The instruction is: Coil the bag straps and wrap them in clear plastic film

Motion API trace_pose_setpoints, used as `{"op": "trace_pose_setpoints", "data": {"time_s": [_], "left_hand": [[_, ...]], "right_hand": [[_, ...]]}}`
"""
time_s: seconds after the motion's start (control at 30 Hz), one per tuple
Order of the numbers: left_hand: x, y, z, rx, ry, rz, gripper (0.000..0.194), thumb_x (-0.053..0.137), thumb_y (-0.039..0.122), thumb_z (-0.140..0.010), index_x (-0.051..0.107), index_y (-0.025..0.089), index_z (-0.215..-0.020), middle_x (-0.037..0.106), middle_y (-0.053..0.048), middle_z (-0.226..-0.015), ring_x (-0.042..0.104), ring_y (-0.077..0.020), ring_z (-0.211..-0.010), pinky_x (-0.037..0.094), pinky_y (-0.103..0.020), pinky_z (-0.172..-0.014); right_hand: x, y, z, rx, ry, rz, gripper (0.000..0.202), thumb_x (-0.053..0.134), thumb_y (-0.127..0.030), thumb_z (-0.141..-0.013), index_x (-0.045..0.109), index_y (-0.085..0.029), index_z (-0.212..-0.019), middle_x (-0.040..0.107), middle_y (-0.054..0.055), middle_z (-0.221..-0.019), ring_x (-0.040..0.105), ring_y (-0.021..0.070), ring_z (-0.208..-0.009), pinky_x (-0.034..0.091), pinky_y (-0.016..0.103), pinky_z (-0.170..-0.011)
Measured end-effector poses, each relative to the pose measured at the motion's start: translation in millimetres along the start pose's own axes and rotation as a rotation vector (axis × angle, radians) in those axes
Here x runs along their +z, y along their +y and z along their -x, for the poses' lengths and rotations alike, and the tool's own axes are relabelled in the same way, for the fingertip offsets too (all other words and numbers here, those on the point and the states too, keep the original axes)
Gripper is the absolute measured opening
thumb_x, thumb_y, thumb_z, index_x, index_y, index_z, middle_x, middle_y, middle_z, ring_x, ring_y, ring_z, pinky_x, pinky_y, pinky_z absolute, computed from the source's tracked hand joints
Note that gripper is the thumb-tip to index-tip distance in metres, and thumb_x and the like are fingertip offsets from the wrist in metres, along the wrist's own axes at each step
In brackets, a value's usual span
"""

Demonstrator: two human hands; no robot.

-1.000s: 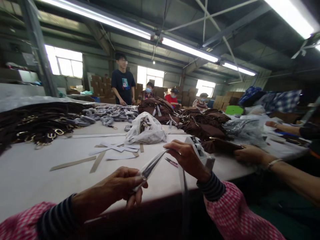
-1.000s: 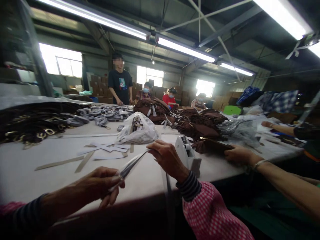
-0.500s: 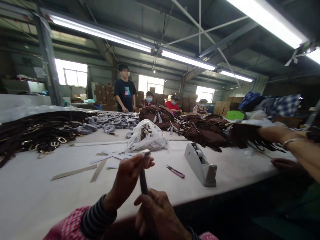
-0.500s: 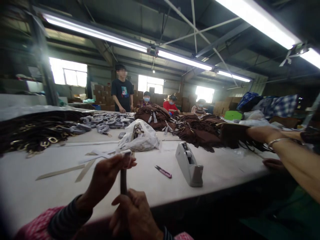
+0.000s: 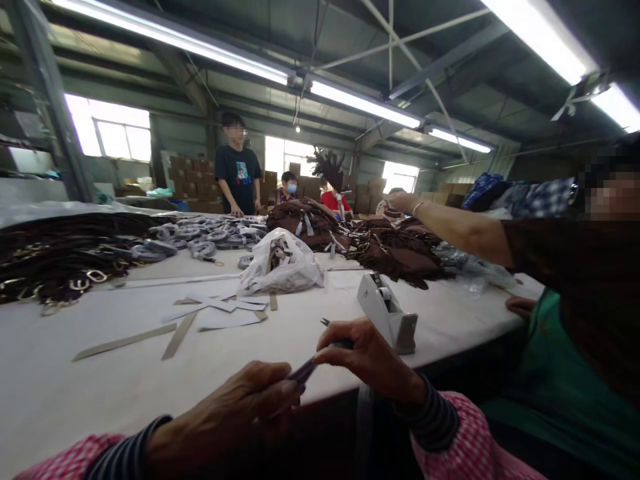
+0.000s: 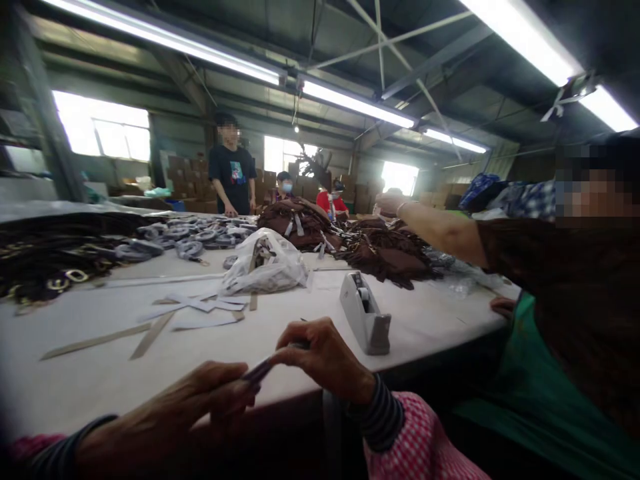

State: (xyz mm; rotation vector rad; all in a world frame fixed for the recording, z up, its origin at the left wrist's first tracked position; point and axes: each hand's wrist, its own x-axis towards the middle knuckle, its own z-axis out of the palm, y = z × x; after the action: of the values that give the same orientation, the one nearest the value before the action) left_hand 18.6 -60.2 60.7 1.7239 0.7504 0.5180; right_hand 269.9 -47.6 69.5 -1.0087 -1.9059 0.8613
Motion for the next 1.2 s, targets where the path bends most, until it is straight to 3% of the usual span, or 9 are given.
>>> {"op": "trace_pose_setpoints", "data": {"time_s": [0.2, 0.37, 0.43, 0.57, 0.77, 0.9, 0.97, 1.07, 1.2], "left_hand": [[1.1, 6, -28, 0.039, 0.222, 0.442, 0.044, 0.071, 0.054, -0.091, 0.069, 0.012, -0.083, 0.067, -0.005, -0.067, 0.056, -0.0111, -0.053, 0.043, -0.020, -0.051], [8.7, 40, -44, 0.179, 0.314, 0.806, 0.029, 0.085, 0.034, -0.081, 0.071, 0.009, -0.081, 0.062, -0.002, -0.067, 0.055, -0.0091, -0.057, 0.048, -0.018, -0.055], [13.2, 46, -50, 0.164, 0.333, 0.888, 0.027, 0.087, 0.029, -0.079, 0.073, 0.007, -0.085, 0.065, -0.003, -0.069, 0.056, -0.0087, -0.056, 0.049, -0.018, -0.054], [16.7, 46, -53, 0.172, 0.322, 0.894, 0.025, 0.080, 0.029, -0.087, 0.076, 0.005, -0.091, 0.072, -0.010, -0.076, 0.063, -0.0118, -0.059, 0.054, -0.020, -0.057], [12.0, 51, -51, 0.382, 0.408, 0.572, 0.024, 0.071, 0.033, -0.095, 0.077, 0.012, -0.105, 0.080, -0.012, -0.099, 0.076, -0.0209, -0.085, 0.062, -0.028, -0.081], [3.2, 40, -68, 0.588, 0.610, -0.043, 0.017, 0.061, 0.030, -0.102, 0.073, 0.018, -0.106, 0.079, -0.010, -0.107, 0.077, -0.0251, -0.097, 0.061, -0.033, -0.089], [-5.8, 24, -72, 0.735, 0.603, -0.437, 0.018, 0.055, 0.023, -0.103, 0.072, 0.018, -0.105, 0.079, -0.011, -0.101, 0.077, -0.0243, -0.093, 0.061, -0.032, -0.087], [-18.9, -7, -63, 0.897, 0.508, -0.845, 0.031, 0.046, 0.014, -0.101, 0.074, 0.022, -0.109, 0.078, -0.008, -0.087, 0.075, -0.0213, -0.076, 0.061, -0.027, -0.073], [-18.4, -54, -35, 0.798, 0.434, -0.775, 0.035, 0.061, 0.031, -0.095, 0.072, 0.041, -0.127, 0.082, -0.004, -0.101, 0.077, -0.0251, -0.080, 0.065, -0.028, -0.068]], "right_hand": [[49, 20, -15, -0.009, 0.111, -0.276, 0.038, 0.065, -0.048, -0.096, 0.064, -0.017, -0.074, 0.056, -0.002, -0.068, 0.047, 0.0116, -0.065, 0.037, 0.025, -0.061], [103, 23, -4, 0.038, 0.459, -0.445, 0.042, 0.045, -0.056, -0.105, 0.050, -0.022, -0.081, 0.041, -0.007, -0.059, 0.033, 0.0095, -0.049, 0.025, 0.024, -0.046], [108, 26, 1, 0.000, 0.525, -0.314, 0.038, 0.043, -0.054, -0.107, 0.052, -0.022, -0.088, 0.042, -0.007, -0.061, 0.036, 0.0104, -0.051, 0.027, 0.025, -0.048], [92, 31, 12, -0.043, 0.428, 0.023, 0.032, 0.047, -0.047, -0.106, 0.057, -0.020, -0.093, 0.050, -0.003, -0.066, 0.044, 0.0120, -0.056, 0.032, 0.028, -0.056], [85, 36, 38, 0.118, 0.189, -0.133, 0.048, 0.048, -0.058, -0.104, 0.068, -0.018, -0.088, 0.059, 0.000, -0.069, 0.053, 0.0134, -0.065, 0.039, 0.026, -0.064], [77, 27, 60, 0.247, -0.062, -0.418, 0.060, 0.055, -0.071, -0.094, 0.075, -0.015, -0.096, 0.062, 0.003, -0.068, 0.053, 0.0130, -0.058, 0.040, 0.024, -0.057], [60, 19, 73, 0.320, -0.125, -0.450, 0.064, 0.060, -0.075, -0.089, 0.077, -0.014, -0.094, 0.057, 0.002, -0.064, 0.047, 0.0101, -0.053, 0.033, 0.022, -0.051], [24, 10, 91, 0.314, -0.054, -0.425, 0.062, 0.066, -0.073, -0.085, 0.077, -0.012, -0.085, 0.045, -0.002, -0.058, 0.033, 0.0060, -0.049, 0.021, 0.021, -0.046], [-20, 4, 93, 0.271, 0.157, -0.465, 0.044, 0.078, -0.056, -0.082, 0.073, -0.014, -0.093, 0.041, -0.008, -0.050, 0.025, 0.0045, -0.040, 0.014, 0.022, -0.040]]}}
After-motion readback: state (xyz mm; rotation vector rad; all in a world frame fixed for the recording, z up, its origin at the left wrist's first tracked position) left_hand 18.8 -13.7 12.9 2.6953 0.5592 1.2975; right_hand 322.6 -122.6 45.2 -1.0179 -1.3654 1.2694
